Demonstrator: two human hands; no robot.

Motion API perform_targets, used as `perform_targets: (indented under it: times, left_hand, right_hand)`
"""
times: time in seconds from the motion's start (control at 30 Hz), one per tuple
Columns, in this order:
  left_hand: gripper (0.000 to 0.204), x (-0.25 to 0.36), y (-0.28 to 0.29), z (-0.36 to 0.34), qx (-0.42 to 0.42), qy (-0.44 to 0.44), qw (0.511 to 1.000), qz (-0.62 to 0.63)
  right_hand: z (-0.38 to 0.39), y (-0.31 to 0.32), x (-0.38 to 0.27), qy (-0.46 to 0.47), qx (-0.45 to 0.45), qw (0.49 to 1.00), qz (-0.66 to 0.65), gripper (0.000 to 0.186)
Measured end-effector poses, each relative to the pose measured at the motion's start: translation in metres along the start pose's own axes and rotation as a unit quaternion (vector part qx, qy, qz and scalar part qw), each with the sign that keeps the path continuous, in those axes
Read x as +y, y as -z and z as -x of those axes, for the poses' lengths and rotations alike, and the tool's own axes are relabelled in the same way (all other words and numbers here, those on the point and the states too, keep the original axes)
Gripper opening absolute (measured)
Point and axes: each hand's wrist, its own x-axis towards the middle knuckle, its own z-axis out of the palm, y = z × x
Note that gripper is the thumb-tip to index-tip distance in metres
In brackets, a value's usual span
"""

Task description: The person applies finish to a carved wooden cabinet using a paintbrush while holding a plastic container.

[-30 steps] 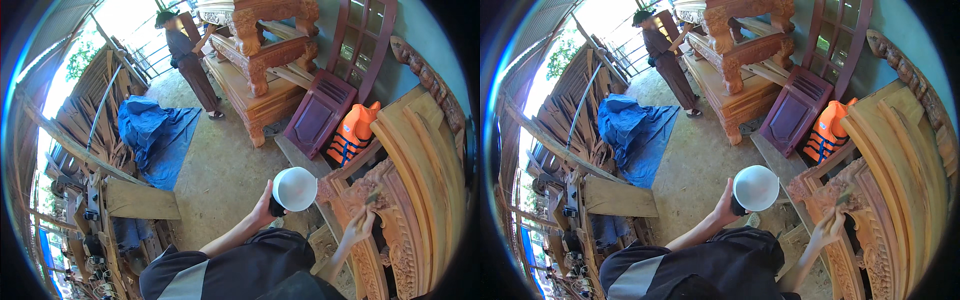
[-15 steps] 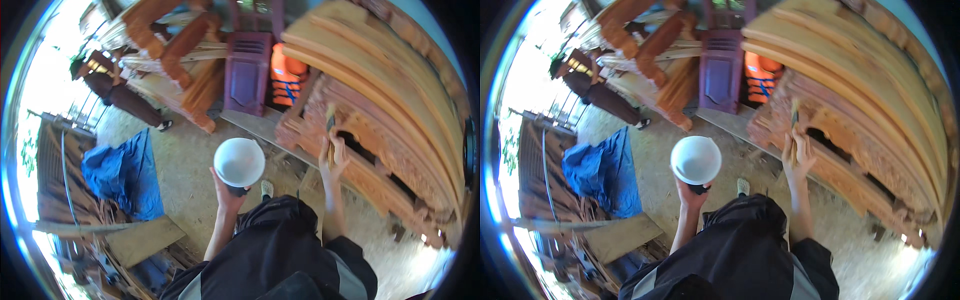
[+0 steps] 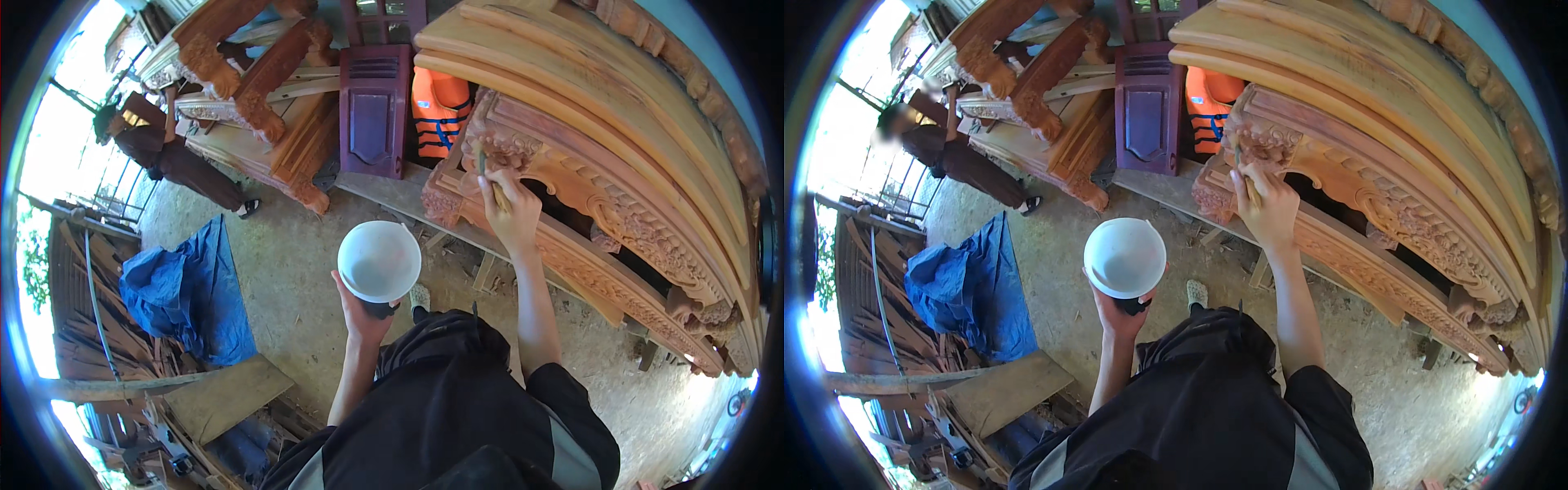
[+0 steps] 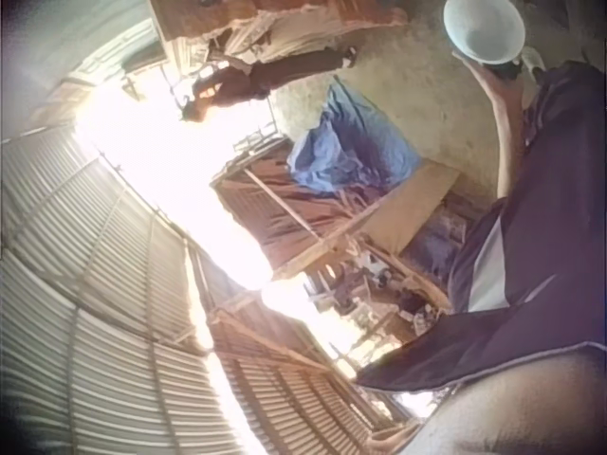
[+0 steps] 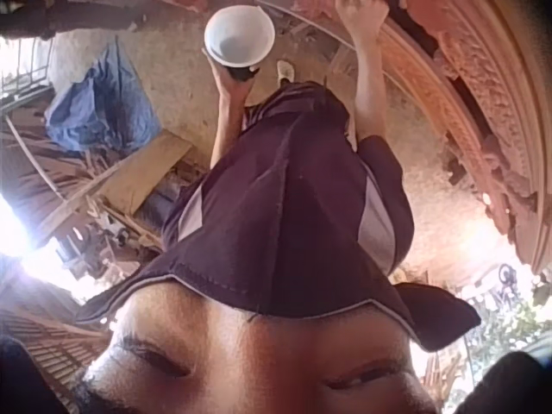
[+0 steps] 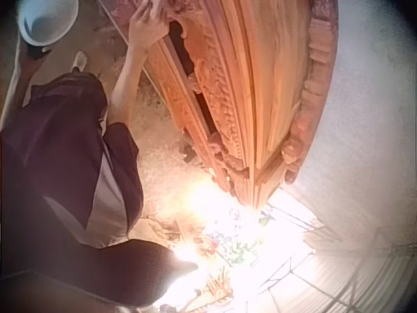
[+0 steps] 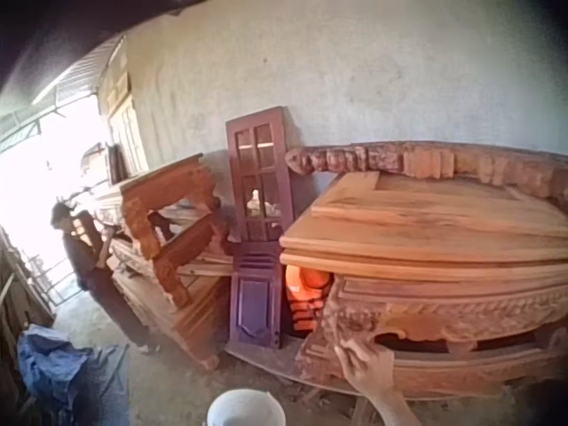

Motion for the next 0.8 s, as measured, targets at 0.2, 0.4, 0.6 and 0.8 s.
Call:
perform_targets:
  times: [0.2,0.4,0.6,0.8]
  left_hand:
    - [0.07,-0.003,-0.004,0.019,0.003,-0.004,1.0,0.005]
    - [0.074,-0.01,0.015,0.021,-0.029,-0.014,0.999,0.041]
    - [0.072,-0.01,0.01,0.049,0.037,-0.015,0.998,0.046]
    - [0.068,-0.023,0.019,0.047,0.015,-0.006,0.998,0.063]
  right_hand:
    - [0.014,-0.02,0.022,-0.005,-0.082,0.996,0.045,0.012]
    - [0.011,-0.026,0.025,0.057,-0.034,0.996,0.052,0.012]
    - [-0.005,-0.02,0.004,0.076,-0.06,0.994,0.051,0.009]
    - [-0.01,-0.005,0.004,0.12,-0.041,0.986,0.106,0.012]
